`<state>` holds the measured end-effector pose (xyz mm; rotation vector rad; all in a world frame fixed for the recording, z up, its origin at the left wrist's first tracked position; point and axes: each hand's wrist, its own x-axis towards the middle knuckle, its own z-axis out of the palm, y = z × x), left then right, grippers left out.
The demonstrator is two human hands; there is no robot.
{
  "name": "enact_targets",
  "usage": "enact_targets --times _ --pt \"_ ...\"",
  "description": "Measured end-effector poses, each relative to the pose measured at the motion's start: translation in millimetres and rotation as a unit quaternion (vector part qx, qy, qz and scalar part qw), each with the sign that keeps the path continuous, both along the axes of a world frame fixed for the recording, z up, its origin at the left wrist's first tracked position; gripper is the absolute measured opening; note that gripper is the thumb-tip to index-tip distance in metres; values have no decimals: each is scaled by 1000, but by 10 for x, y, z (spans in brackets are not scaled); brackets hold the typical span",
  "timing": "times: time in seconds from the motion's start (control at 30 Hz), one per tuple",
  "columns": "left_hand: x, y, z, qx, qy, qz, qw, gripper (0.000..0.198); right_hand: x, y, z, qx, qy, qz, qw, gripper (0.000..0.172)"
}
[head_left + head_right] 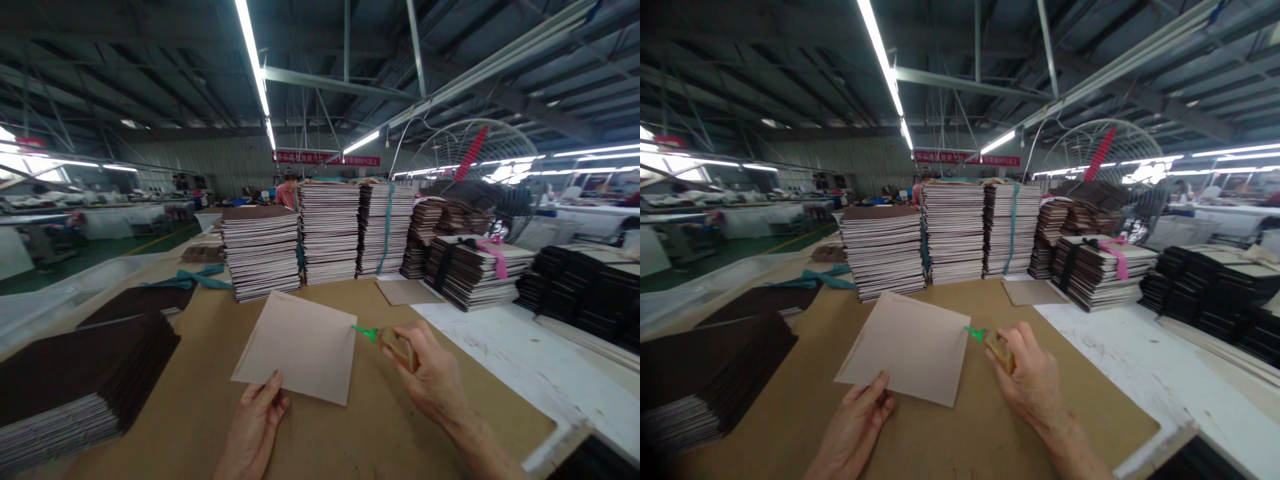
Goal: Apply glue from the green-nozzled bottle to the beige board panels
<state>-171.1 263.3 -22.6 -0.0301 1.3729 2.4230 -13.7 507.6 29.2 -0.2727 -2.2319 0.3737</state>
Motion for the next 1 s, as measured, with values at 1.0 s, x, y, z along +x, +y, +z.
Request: enact_targets --times 1.0 --pt "-23 -13 17 21 -3 15 1000 26 74 8 -64 -71 95 47 992 25"
